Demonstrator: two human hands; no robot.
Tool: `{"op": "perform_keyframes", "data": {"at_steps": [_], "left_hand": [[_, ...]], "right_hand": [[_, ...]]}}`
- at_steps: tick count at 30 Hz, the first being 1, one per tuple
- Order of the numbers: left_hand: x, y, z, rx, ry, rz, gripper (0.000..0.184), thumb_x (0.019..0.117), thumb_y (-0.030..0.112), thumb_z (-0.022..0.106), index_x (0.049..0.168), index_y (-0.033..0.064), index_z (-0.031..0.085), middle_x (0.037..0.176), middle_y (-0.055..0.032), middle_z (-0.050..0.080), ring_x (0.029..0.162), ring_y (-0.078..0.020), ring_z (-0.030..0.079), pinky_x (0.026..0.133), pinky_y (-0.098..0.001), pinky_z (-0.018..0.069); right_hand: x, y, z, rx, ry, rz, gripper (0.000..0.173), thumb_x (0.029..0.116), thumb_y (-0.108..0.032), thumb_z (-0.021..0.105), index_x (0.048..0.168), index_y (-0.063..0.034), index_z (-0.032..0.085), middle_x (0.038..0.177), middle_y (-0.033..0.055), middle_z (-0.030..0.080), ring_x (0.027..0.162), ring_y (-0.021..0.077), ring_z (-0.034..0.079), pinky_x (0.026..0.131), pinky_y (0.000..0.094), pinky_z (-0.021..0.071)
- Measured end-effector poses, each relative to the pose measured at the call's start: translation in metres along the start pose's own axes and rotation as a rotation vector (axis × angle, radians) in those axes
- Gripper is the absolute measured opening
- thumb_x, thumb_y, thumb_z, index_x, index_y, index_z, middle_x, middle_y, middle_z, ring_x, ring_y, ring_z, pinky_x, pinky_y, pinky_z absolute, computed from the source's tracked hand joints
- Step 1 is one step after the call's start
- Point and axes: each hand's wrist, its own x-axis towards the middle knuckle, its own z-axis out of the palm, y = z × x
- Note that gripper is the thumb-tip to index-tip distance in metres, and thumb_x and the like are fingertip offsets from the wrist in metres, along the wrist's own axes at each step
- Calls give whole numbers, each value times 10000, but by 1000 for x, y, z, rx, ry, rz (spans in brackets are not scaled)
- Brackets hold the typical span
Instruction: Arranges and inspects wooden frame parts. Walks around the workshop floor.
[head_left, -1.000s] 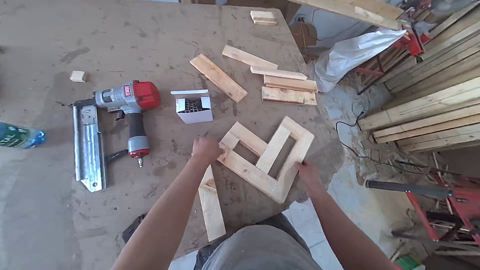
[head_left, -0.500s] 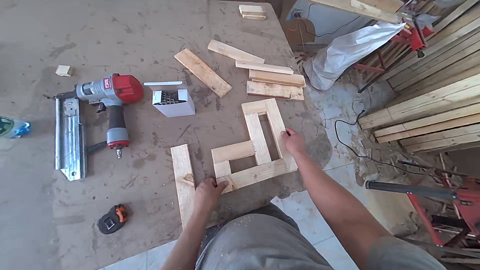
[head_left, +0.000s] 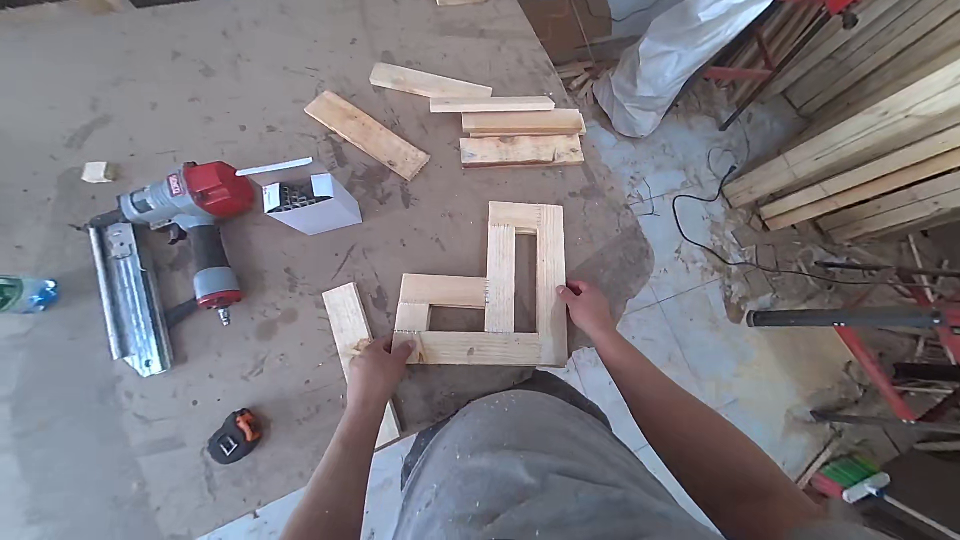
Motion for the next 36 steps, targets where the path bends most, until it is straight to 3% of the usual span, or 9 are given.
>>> {"op": "perform_keyframes", "data": {"at_steps": [5, 8, 10, 18, 23, 27, 32, 34, 36], "left_hand": [[27, 20, -14, -92, 100, 34, 363, 969, 355, 720, 1235, 109, 724, 1182, -231, 701, 1120, -452, 656, 952, -708, 488], [64, 45, -30, -96, 130, 118, 528, 941, 300, 741, 1421, 122, 612, 1384, -252, 602, 1263, -476, 584, 1028, -721, 451], [87, 59, -36, -55, 133, 146, 554, 919, 319, 771, 1403, 100, 615, 1404, -247, 582, 1271, -470, 574, 1029, -712, 454], [64, 31, -30, 73, -101, 69, 644, 877, 459, 802, 1313, 27, 607, 1168, -272, 683, 1087, -467, 666, 929, -697, 522], [15, 28, -1, 56, 6, -57, 703, 889, 479, 766, 1372, 7, 571, 1335, -276, 610, 1290, -455, 559, 1071, -648, 443], [32, 0, -29, -266, -128, -14, 550, 891, 422, 804, 1231, 9, 677, 1136, -204, 712, 1086, -346, 685, 965, -589, 542], [-73, 21, -150, -314, 18, 273, 407, 755, 447, 834, 932, 113, 684, 817, -73, 683, 744, -227, 677, 662, -469, 582], [-138, 50, -179, -58, 166, 332, 479, 668, 563, 823, 942, 196, 686, 791, -10, 695, 701, -191, 698, 595, -474, 591], [-191, 88, -169, 196, 201, 405, 501, 693, 499, 835, 1017, 148, 682, 913, -37, 686, 758, -216, 689, 624, -503, 590]], "right_hand": [[-24, 16, 9, -37, -88, 81, 430, 991, -457, 652, 1174, -74, 712, 1059, 161, 724, 1005, 334, 694, 893, 598, 546], [-45, 26, 29, 83, -246, 177, 450, 1032, -434, 591, 1210, -25, 648, 1028, 152, 742, 912, 263, 755, 838, 483, 635], [-60, 27, 41, 161, -273, 204, 442, 1052, -422, 562, 1190, -9, 634, 984, 142, 754, 862, 234, 768, 808, 436, 647], [-40, 44, 8, 74, -190, 151, 482, 1008, -522, 594, 1209, -101, 713, 1084, 128, 738, 1011, 276, 719, 931, 541, 573], [-42, 32, 2, -31, -167, 118, 388, 995, -472, 637, 1073, -109, 752, 992, 106, 734, 966, 275, 694, 887, 561, 539], [-37, 31, 6, 26, -152, 127, 357, 973, -439, 678, 1074, -107, 762, 983, 115, 739, 959, 279, 702, 892, 562, 551], [-39, -14, 51, 233, -442, -7, 362, 1025, -357, 629, 1184, -43, 713, 1080, 147, 745, 991, 261, 745, 926, 483, 616], [-51, -58, 62, 93, -590, -153, 430, 997, -455, 653, 1207, -88, 730, 1091, 125, 747, 1006, 259, 719, 936, 513, 569], [-72, -99, 47, 165, -688, -243, 461, 1034, -468, 584, 1290, -98, 682, 1125, 103, 735, 1009, 238, 711, 922, 493, 573]]}}
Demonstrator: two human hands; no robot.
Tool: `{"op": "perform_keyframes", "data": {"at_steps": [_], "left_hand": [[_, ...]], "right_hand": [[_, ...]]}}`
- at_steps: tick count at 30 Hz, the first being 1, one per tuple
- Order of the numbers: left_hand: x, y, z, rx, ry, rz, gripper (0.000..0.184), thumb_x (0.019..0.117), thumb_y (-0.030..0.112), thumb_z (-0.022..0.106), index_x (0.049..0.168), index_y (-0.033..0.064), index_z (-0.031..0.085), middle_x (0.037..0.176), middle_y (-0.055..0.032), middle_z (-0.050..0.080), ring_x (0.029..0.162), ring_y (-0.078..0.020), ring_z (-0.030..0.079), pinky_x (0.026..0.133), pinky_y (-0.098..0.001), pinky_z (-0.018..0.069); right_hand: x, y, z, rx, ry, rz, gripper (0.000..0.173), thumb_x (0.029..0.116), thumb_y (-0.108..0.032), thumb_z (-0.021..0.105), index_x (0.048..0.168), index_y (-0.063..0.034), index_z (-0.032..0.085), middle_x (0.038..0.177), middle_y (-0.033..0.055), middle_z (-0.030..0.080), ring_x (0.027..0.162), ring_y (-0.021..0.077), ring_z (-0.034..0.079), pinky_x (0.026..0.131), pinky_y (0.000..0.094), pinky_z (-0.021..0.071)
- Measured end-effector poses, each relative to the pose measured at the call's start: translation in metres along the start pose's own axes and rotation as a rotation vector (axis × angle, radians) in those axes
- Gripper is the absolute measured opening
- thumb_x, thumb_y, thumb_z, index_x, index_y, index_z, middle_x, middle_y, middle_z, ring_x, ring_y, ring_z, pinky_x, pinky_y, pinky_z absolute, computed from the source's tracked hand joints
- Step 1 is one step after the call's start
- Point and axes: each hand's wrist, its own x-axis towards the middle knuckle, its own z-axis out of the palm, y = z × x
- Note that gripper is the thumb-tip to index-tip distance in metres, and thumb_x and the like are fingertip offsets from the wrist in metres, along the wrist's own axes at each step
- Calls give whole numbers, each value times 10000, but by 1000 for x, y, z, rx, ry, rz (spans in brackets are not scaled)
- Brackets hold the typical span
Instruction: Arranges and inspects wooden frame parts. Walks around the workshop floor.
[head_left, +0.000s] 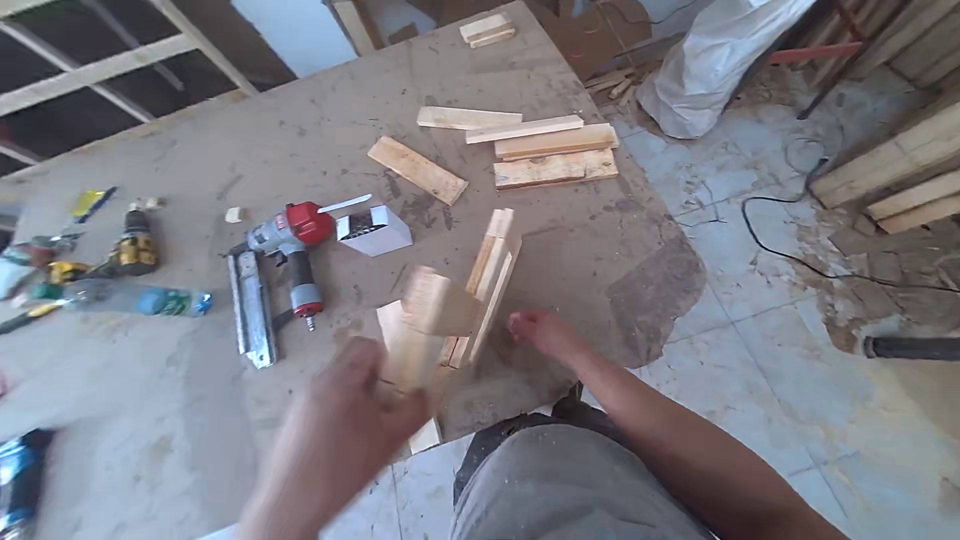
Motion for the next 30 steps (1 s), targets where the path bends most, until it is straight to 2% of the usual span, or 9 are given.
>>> {"op": "perform_keyframes", "data": {"at_steps": [2, 5, 9, 12, 15, 17, 22, 25, 30], "left_hand": [[-13, 56, 26, 155, -153, 57, 502, 740, 416, 831, 1106, 103, 688, 1137, -121, 659, 846, -282, 702, 691, -519, 609], [-5, 123, 87, 193, -467, 40, 636, 858, 379, 732, 1385, 60, 575, 1443, -203, 539, 1077, -388, 683, 862, -572, 580], [27, 155, 165, -10, -606, 231, 655, 962, 550, 622, 1333, 12, 583, 1420, -211, 513, 1091, -357, 672, 909, -545, 574], [50, 127, 188, -187, -612, 220, 666, 937, 609, 651, 1317, 62, 630, 1391, -158, 581, 1180, -319, 648, 999, -571, 536], [60, 62, 189, -172, -357, -21, 581, 953, 533, 672, 1377, 140, 621, 1413, -100, 605, 1205, -290, 653, 1014, -560, 546], [60, -5, 191, -173, -135, -209, 577, 953, 471, 703, 1389, 105, 609, 1423, -155, 586, 1243, -355, 617, 1034, -596, 514], [58, -138, 211, -99, 74, -537, 908, 847, 516, 808, 1508, 2, 457, 1497, -318, 455, 1365, -500, 476, 1082, -667, 437], [69, -157, 225, -100, 19, -584, 1047, 783, 599, 837, 1533, 3, 414, 1467, -326, 480, 1337, -497, 505, 1067, -656, 457], [91, -155, 240, -120, 88, -617, 1051, 745, 523, 893, 1526, 5, 416, 1455, -317, 484, 1331, -496, 501, 1051, -640, 474]], "right_hand": [[-40, -39, -19, 216, -134, -40, 515, 1092, -487, 430, 1380, -89, 586, 1159, 102, 723, 996, 229, 728, 878, 447, 609], [-92, -38, -56, 340, -208, 63, 792, 1054, -675, 173, 1320, -70, 609, 1039, 158, 747, 893, 309, 751, 762, 512, 633], [-117, 23, -104, 471, 129, 63, 878, 1007, -748, 144, 1437, -79, 515, 1135, 187, 734, 914, 324, 750, 769, 496, 630], [-104, 74, -121, 398, 408, 7, 554, 1063, -456, 518, 1463, -72, 515, 1238, 174, 702, 1034, 306, 732, 888, 500, 620], [-76, 100, -124, -161, 679, -17, 751, 912, -392, 781, 1525, -83, 477, 1492, 152, 549, 1331, 299, 576, 1076, 549, 506], [-61, 94, -118, -525, 689, -143, 815, 897, -447, 768, 1540, -66, 445, 1575, 218, 425, 1435, 395, 448, 1139, 616, 420], [-28, 75, -61, -991, 295, -272, 994, 768, -594, 818, 1569, -159, 422, 1521, 126, 502, 1423, 329, 453, 1181, 556, 366], [-24, 93, -33, -1141, 334, -309, 1075, 669, -605, 864, 1554, -167, 440, 1525, 125, 469, 1434, 344, 411, 1192, 563, 328], [-32, 122, -38, -1104, 245, -216, 879, 784, -522, 823, 1503, -132, 500, 1458, 180, 533, 1377, 371, 484, 1154, 561, 389]]}}
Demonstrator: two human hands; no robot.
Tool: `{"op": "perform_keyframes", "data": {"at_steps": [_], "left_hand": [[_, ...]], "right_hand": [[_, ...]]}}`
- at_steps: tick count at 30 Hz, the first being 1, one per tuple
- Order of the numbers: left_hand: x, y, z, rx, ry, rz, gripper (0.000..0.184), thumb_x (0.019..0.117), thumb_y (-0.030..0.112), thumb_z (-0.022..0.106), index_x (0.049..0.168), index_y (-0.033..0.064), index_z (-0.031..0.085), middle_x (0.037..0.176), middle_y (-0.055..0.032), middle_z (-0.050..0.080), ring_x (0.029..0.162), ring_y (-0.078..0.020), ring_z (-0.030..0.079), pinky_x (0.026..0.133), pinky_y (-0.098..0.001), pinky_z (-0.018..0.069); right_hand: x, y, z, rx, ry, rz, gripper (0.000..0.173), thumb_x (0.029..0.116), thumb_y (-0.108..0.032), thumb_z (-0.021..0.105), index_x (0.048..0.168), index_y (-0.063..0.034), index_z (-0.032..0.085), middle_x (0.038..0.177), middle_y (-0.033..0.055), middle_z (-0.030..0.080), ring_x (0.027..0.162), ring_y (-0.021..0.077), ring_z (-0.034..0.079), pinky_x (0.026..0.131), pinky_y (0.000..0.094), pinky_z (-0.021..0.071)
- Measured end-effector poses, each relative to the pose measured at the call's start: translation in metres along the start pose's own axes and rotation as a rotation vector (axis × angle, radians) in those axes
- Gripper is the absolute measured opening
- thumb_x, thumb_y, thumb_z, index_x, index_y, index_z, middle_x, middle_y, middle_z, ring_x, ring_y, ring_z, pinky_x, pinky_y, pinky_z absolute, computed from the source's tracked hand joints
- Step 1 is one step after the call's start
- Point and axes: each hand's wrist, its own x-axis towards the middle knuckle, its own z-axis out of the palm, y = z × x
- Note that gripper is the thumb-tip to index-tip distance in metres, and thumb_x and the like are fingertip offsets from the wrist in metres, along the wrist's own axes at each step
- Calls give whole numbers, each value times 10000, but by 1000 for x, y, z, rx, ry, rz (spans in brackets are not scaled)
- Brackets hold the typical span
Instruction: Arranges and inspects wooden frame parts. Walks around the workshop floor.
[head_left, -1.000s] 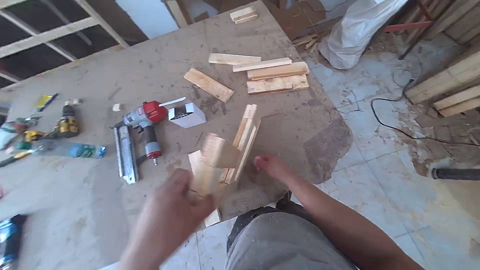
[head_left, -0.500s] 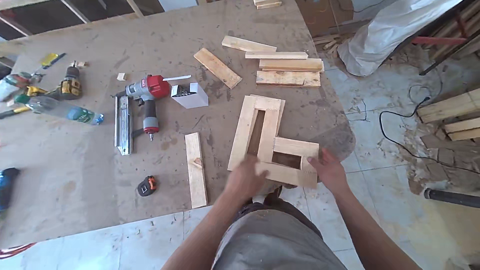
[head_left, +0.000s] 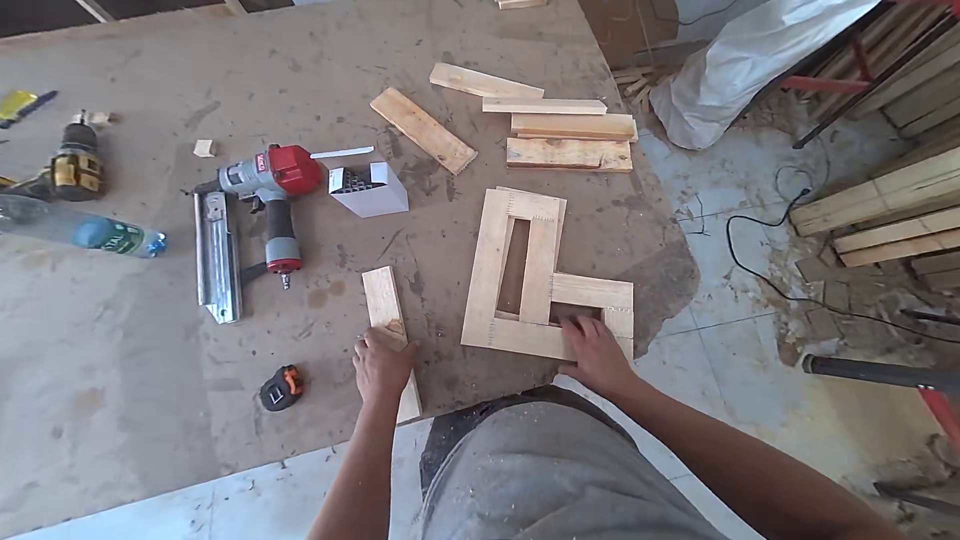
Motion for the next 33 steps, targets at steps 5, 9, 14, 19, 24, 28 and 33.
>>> {"op": "perform_keyframes", "data": {"at_steps": [5, 9, 14, 19, 24, 28, 33], "left_hand": [[19, -7, -10, 17, -64, 27, 984, 759, 481, 888, 1509, 17, 452, 1456, -294, 496, 1330, -457, 520, 1065, -603, 478], [30, -17, -23, 9, -84, 69, 989, 753, 498, 894, 1522, 61, 453, 1442, -281, 511, 1318, -460, 528, 1053, -620, 482], [35, -17, -30, -9, -99, 93, 1017, 741, 548, 888, 1531, 81, 448, 1424, -254, 534, 1311, -438, 537, 1049, -621, 484], [48, -8, -30, 3, -86, 130, 942, 747, 486, 881, 1466, 15, 497, 1405, -268, 543, 1298, -448, 546, 1037, -615, 497], [44, -5, -68, -295, -131, 54, 755, 779, 221, 886, 1430, 47, 546, 1370, -224, 588, 1206, -400, 612, 991, -639, 509], [29, -13, -98, -696, -79, 198, 793, 767, 51, 834, 1464, 83, 456, 1364, -128, 604, 1205, -258, 636, 996, -503, 564], [26, -13, -113, -919, 29, 315, 851, 718, 213, 854, 1441, 81, 424, 1283, -98, 639, 1176, -212, 655, 991, -439, 580]], "right_hand": [[35, 24, -15, -40, -153, -214, 700, 837, -458, 801, 1389, -88, 581, 1370, 107, 598, 1298, 311, 546, 1066, 479, 483], [51, 19, -28, -143, -183, -437, 656, 782, -274, 867, 1363, -123, 604, 1343, 81, 620, 1265, 308, 563, 1063, 490, 481], [39, -1, -20, -165, -189, -438, 657, 764, -198, 835, 1375, -152, 598, 1356, 83, 608, 1302, 300, 543, 1137, 490, 420], [30, -24, -40, -5, -319, -260, 864, 890, -554, 732, 1573, -140, 404, 1535, 119, 500, 1450, 299, 443, 1262, 523, 243], [107, -83, -82, 102, -23, -273, 632, 973, -510, 644, 1490, -164, 534, 1445, 90, 585, 1333, 261, 563, 1112, 493, 469], [205, -152, -94, 19, 30, -360, 822, 894, -485, 756, 1556, -119, 436, 1554, 127, 470, 1456, 324, 425, 1191, 581, 353], [190, -222, -93, 160, -73, -122, 680, 964, -589, 602, 1405, -74, 559, 1229, 200, 656, 1086, 381, 676, 849, 571, 583]]}}
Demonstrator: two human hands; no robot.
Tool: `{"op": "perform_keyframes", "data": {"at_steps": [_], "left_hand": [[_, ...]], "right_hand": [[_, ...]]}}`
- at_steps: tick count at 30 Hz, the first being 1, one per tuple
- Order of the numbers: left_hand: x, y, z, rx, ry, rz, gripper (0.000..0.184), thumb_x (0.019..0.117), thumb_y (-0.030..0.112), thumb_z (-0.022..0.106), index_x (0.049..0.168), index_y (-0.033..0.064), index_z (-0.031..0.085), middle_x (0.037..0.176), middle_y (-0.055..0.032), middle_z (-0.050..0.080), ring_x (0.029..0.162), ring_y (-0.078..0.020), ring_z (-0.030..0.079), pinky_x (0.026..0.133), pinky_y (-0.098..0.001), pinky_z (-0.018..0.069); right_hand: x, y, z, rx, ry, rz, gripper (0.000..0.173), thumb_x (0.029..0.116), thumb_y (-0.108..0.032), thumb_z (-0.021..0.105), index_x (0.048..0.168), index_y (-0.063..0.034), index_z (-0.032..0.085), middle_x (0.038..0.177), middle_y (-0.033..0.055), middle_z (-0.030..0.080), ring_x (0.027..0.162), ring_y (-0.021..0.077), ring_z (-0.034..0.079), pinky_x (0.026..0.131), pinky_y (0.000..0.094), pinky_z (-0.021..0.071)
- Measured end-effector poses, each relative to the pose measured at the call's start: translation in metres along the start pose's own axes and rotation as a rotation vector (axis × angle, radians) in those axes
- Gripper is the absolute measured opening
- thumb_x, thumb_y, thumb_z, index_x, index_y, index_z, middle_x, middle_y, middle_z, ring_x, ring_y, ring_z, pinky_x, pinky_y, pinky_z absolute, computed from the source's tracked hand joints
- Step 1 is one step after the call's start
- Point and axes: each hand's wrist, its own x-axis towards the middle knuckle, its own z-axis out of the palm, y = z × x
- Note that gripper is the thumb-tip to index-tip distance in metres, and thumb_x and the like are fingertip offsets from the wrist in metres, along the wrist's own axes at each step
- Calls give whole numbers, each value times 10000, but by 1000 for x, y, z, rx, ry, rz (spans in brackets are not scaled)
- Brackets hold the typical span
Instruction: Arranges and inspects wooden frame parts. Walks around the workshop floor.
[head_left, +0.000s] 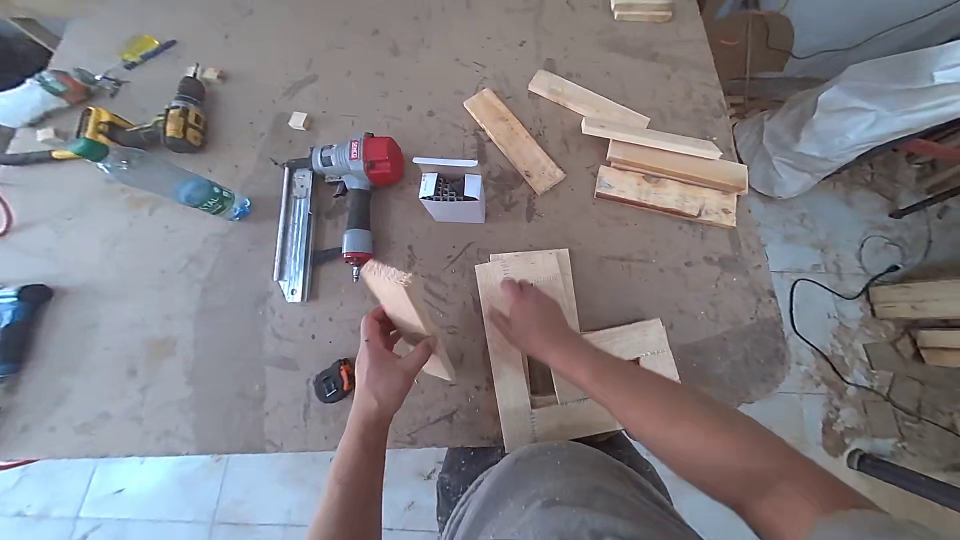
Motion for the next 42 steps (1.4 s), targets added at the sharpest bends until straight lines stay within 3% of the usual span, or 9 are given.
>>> {"op": "perform_keyframes", "data": {"at_steps": [3, 6, 12, 15, 17, 19, 21, 27, 42], "left_hand": [[10, 1, 2, -144, 8, 15, 501, 779, 143, 853, 1234, 80, 655, 1035, -71, 767, 935, -194, 755, 842, -416, 650], [33, -3, 1, -111, -83, -33, 264, 821, 101, 800, 1072, 84, 720, 929, -47, 777, 846, -170, 758, 781, -403, 650], [80, 30, 3, -413, -463, 106, 427, 908, 87, 673, 1327, 47, 597, 1296, -184, 699, 1101, -387, 721, 926, -512, 628], [93, 73, 17, -460, -598, 291, 392, 929, 95, 680, 1315, 59, 621, 1193, -169, 737, 1053, -330, 735, 923, -463, 625], [103, 95, 33, -565, -671, 429, 430, 982, 250, 701, 1352, 46, 621, 1168, -169, 735, 1057, -307, 721, 948, -463, 602], [109, 113, 48, -543, -712, 531, 521, 992, 410, 681, 1357, 42, 628, 1203, -151, 733, 1100, -296, 715, 975, -479, 598], [107, 127, 61, -399, -702, 561, 423, 989, 334, 680, 1320, 72, 662, 1248, -88, 729, 1115, -230, 716, 969, -456, 612], [97, 145, 90, -261, -704, 704, 410, 989, 79, 634, 1389, 167, 645, 1305, 28, 693, 1134, -72, 679, 984, -344, 595], [99, 136, 97, -331, -737, 596, 459, 987, 121, 677, 1425, 253, 632, 1308, 9, 678, 1159, -97, 665, 1023, -388, 570]], "right_hand": [[-14, -10, 50, -32, -134, 210, 1166, 833, -723, 690, 1649, -86, 152, 1398, 268, 528, 1138, 451, 627, 851, 594, 578], [-6, -18, 69, -60, -153, 327, 1259, 806, -607, 777, 1666, -136, -14, 1467, 262, 446, 1181, 443, 601, 843, 566, 585], [-33, -12, 6, 86, 117, 365, 1145, 763, -463, 778, 1671, -218, 125, 1312, 191, 542, 1020, 325, 658, 786, 515, 599], [-66, -4, -37, 167, 265, 329, 1082, 787, -384, 769, 1668, -288, 148, 1407, 167, 509, 992, 265, 681, 753, 486, 615], [-91, 2, -58, 230, 368, 235, 977, 822, -386, 730, 1652, -362, 214, 1437, 102, 520, 1016, 184, 674, 776, 445, 618], [-117, 0, -69, 257, 483, 133, 865, 890, -540, 683, 1635, -382, 273, 1410, 48, 562, 1066, 130, 663, 821, 414, 624], [-140, -13, -80, 224, 561, 64, 813, 913, -628, 640, 1620, -386, 319, 1320, 35, 601, 1032, 110, 655, 800, 385, 622], [-183, -60, -146, -79, 448, 56, 720, 937, -626, 581, 1594, -472, 327, 1259, -6, 606, 1000, 68, 639, 748, 334, 610], [-169, -75, -161, -227, 278, 143, 764, 933, -602, 608, 1602, -524, 246, 1286, -27, 573, 985, 59, 634, 756, 339, 607]]}}
